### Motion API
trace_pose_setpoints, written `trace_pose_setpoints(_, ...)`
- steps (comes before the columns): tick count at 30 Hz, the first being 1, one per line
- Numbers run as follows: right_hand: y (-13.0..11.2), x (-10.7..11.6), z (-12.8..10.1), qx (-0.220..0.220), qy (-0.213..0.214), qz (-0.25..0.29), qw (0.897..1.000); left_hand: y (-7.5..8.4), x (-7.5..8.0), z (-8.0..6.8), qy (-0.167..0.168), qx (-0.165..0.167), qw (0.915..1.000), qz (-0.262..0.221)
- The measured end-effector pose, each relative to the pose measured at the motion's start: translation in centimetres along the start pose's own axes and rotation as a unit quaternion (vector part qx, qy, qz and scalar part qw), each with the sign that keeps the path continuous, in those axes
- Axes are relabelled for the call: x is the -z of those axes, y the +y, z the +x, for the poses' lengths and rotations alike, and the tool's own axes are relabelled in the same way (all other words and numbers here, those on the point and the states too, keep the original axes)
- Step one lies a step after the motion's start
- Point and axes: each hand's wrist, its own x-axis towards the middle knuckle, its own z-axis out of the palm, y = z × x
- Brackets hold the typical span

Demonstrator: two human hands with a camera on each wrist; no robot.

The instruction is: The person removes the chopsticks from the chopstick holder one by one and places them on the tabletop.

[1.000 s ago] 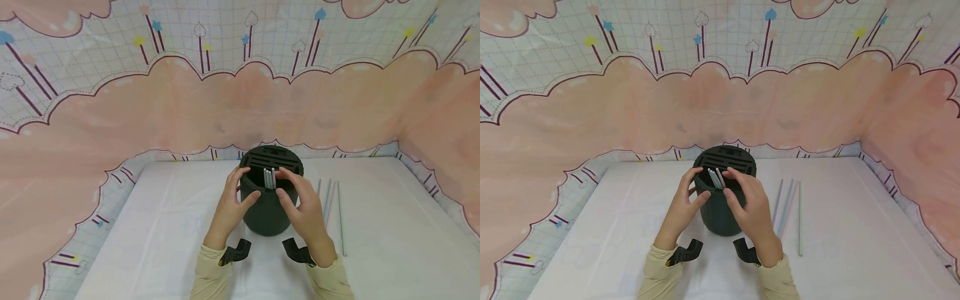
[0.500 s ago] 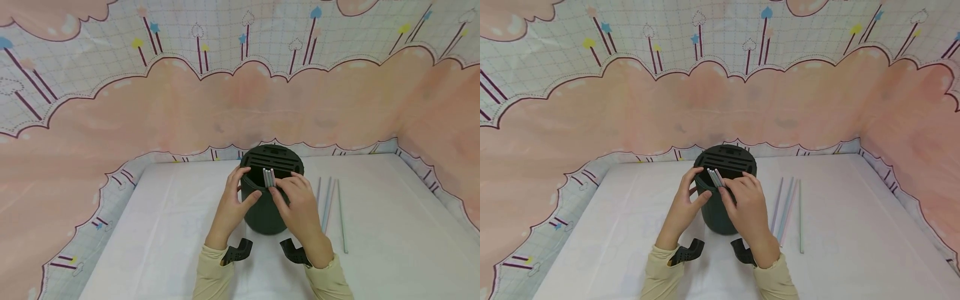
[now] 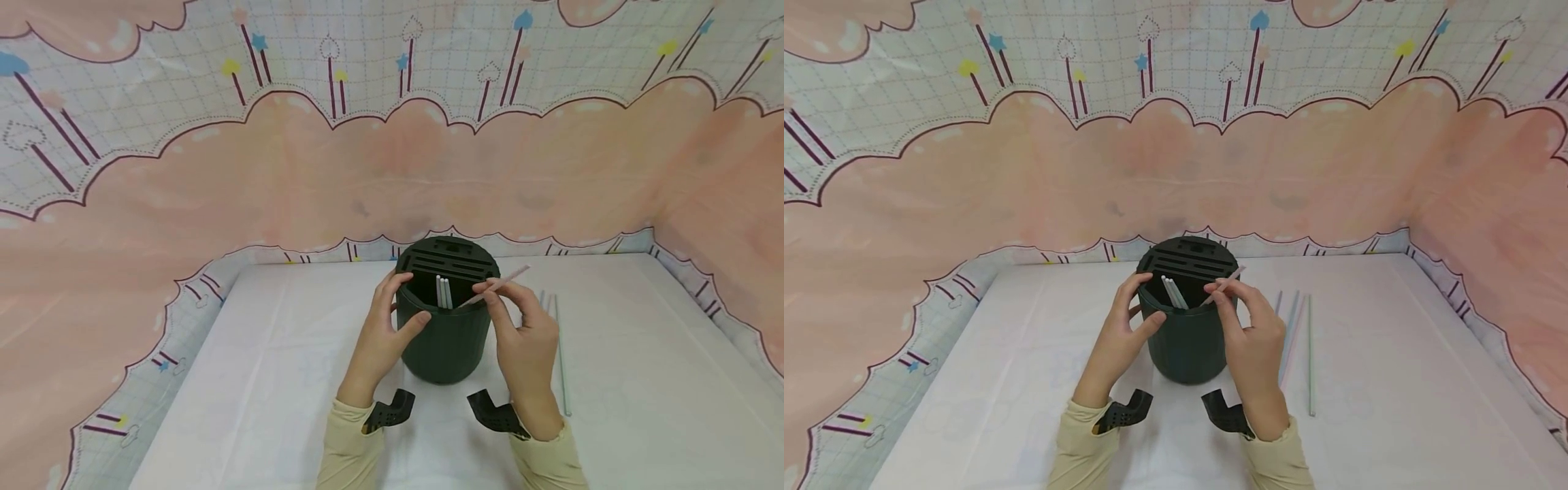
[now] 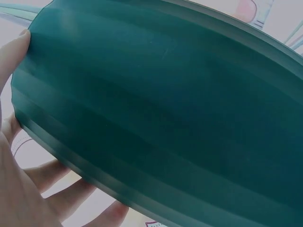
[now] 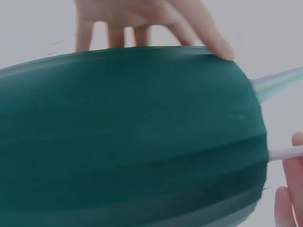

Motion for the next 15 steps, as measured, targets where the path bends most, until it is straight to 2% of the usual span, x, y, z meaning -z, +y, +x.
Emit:
trace_pose_setpoints(4,-1.8,0.9,0.7,-0.032,0.052,0.063,0.996,0.0,0.0,0.0,0.000,0.003,1.0000,0.002)
trace_pose_setpoints(8,-2.1,1.8,1.2,-0.041,0.112,0.159,0.980,0.0,-0.1,0.1,0.000,0.003,1.0000,0.001)
trace_pose_setpoints(10,-1.6,2.3,1.4,-0.039,0.139,0.213,0.966,0.0,-0.1,0.1,0.000,0.004,1.0000,0.000)
trace_pose_setpoints(14,0.0,3.4,2.0,-0.042,0.194,0.319,0.927,0.0,-0.2,0.1,0.002,0.004,1.0000,-0.001)
trace_pose_setpoints(15,0.4,3.7,2.2,-0.043,0.209,0.345,0.914,0.0,-0.2,0.2,0.002,0.003,1.0000,-0.001)
